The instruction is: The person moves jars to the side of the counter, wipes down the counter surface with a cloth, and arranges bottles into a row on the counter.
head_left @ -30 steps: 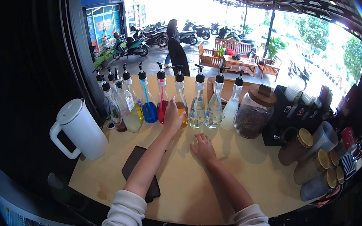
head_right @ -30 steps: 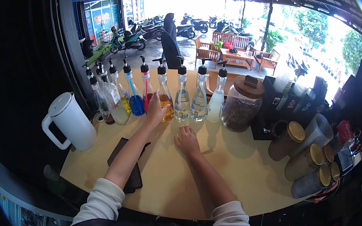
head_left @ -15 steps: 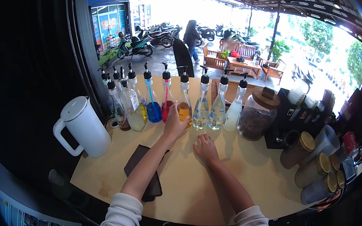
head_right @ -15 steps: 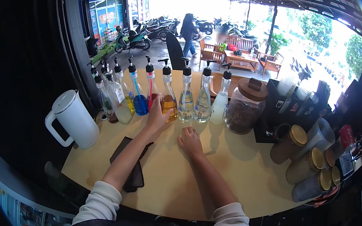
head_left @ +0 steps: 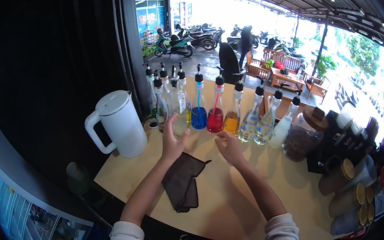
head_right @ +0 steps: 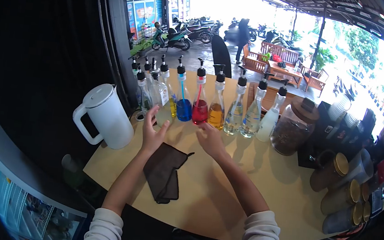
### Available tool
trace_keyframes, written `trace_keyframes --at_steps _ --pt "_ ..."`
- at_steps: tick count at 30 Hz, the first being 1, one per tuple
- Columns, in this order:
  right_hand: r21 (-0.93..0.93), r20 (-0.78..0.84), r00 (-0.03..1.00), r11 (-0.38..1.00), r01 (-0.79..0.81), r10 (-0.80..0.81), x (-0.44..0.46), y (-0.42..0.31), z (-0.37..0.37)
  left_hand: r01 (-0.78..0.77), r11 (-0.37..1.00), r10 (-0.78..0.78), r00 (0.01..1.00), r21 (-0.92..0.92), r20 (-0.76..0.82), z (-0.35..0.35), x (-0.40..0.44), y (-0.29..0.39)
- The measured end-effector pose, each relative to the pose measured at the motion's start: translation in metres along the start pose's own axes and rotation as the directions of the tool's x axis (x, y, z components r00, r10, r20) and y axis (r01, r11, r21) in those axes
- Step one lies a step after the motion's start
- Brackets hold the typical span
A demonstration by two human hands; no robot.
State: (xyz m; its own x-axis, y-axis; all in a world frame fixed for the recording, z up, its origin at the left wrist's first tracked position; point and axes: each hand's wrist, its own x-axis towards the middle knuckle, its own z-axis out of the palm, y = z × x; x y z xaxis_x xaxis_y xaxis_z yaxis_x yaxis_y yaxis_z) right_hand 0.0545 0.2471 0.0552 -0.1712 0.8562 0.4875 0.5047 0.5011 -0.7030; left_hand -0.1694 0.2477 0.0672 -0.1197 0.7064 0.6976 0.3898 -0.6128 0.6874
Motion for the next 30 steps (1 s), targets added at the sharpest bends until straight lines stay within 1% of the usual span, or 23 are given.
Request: trace_keyframes --at_steps 1,2,3,4,5,7,9,11,12,13,15,16,18,19,21,22,23,25,26,27,28,29,30 --pt "0.033 0.007 0.998 0.998 0.054 -0.055 0.013 -0.007 0.015 0.000 1.000 0.000 1.000 0.006 -0.006 -0.005 0.004 -0.008" --pt "0.065 0.009 0.994 0.992 0.106 -0.107 0.026 -0.014 0.030 0.038 0.999 -0.041 0.995 -0.032 -0.088 -0.010 0.009 -0.017" --pt "0.067 0.010 0.994 0.992 0.108 -0.109 0.039 -0.022 0.045 0.073 0.995 -0.084 0.983 -0.074 -0.164 -0.015 0.014 -0.026" --pt "0.055 -0.004 0.993 0.991 0.118 -0.118 0.053 -0.029 0.059 0.095 0.995 -0.099 0.973 -0.028 -0.210 -0.018 0.020 -0.034" --pt "0.044 -0.018 0.992 0.991 0.128 -0.128 0.064 -0.036 0.072 0.093 0.995 -0.097 0.973 -0.027 -0.211 -0.022 0.027 -0.043" --pt "0.049 -0.059 0.991 0.991 0.122 -0.119 0.087 -0.029 0.105 0.107 0.986 -0.073 0.968 0.130 -0.241 -0.026 0.042 -0.072" --pt "0.049 -0.100 0.989 0.992 0.116 -0.111 0.104 -0.022 0.132 0.083 0.981 -0.044 0.976 0.175 -0.215 -0.026 0.055 -0.093" --pt "0.138 -0.133 0.991 0.990 -0.012 0.031 0.110 -0.017 0.152 0.124 0.991 -0.118 0.987 0.054 -0.109 -0.025 0.065 -0.106" --pt "0.074 -0.228 0.972 0.997 -0.033 0.049 0.108 -0.020 0.159 0.112 0.993 -0.108 0.988 0.027 -0.115 -0.024 0.070 -0.110" --pt "0.069 -0.233 0.971 0.997 -0.041 0.057 0.109 -0.022 0.161 0.113 0.993 -0.111 0.988 0.020 -0.106 -0.024 0.074 -0.114" --pt "0.069 -0.226 0.968 0.993 -0.092 0.106 0.105 -0.024 0.162 0.125 0.982 -0.117 0.991 0.140 -0.064 -0.026 0.078 -0.117" --pt "0.066 -0.232 0.966 0.992 -0.106 0.118 0.102 -0.026 0.163 0.128 0.983 -0.122 0.991 0.135 -0.050 -0.027 0.080 -0.117" --pt "-0.014 -0.294 0.955 0.999 -0.043 0.037 0.095 -0.032 0.161 0.153 0.940 -0.152 0.988 0.305 -0.027 -0.026 0.083 -0.115" --pt "-0.020 -0.298 0.953 0.998 -0.055 0.046 0.090 -0.035 0.156 0.154 0.942 -0.157 0.988 0.298 -0.015 -0.023 0.081 -0.115" --pt "0.183 -0.241 0.961 0.979 -0.094 0.137 0.082 -0.038 0.147 0.054 0.997 -0.052 0.998 0.062 -0.024 -0.019 0.076 -0.115" --pt "0.180 -0.250 0.957 0.978 -0.104 0.148 0.076 -0.038 0.143 0.010 0.990 -0.003 0.999 0.140 -0.048 -0.016 0.074 -0.116" --pt "0.155 -0.287 0.949 0.984 -0.089 0.131 0.070 -0.038 0.135 0.007 0.991 -0.002 0.999 0.131 -0.035 -0.015 0.070 -0.115" --pt "0.117 -0.341 0.933 0.990 -0.075 0.111 0.059 -0.039 0.114 0.054 0.998 -0.055 0.998 0.035 0.029 -0.012 0.063 -0.102" --pt "0.137 -0.344 0.933 0.989 -0.061 0.105 0.051 -0.043 0.100 0.184 0.977 -0.172 0.979 -0.106 0.111 -0.017 0.060 -0.058" --pt "0.155 -0.349 0.932 0.987 -0.048 0.101 0.043 -0.041 0.085 0.175 0.977 -0.160 0.979 -0.119 0.128 -0.012 0.060 -0.045" --pt "0.195 -0.331 0.938 0.980 -0.037 0.101 0.034 -0.039 0.069 0.059 0.987 -0.044 0.994 -0.149 0.099 -0.005 0.058 -0.034" --pt "0.183 -0.351 0.930 0.982 -0.050 0.113 0.023 -0.037 0.053 -0.055 0.982 0.068 0.995 -0.178 0.067 0.003 0.054 -0.023" --pt "0.154 -0.377 0.921 0.987 -0.043 0.098 0.012 -0.036 0.036 -0.125 0.958 0.151 0.985 -0.259 0.085 0.014 0.055 -0.011"
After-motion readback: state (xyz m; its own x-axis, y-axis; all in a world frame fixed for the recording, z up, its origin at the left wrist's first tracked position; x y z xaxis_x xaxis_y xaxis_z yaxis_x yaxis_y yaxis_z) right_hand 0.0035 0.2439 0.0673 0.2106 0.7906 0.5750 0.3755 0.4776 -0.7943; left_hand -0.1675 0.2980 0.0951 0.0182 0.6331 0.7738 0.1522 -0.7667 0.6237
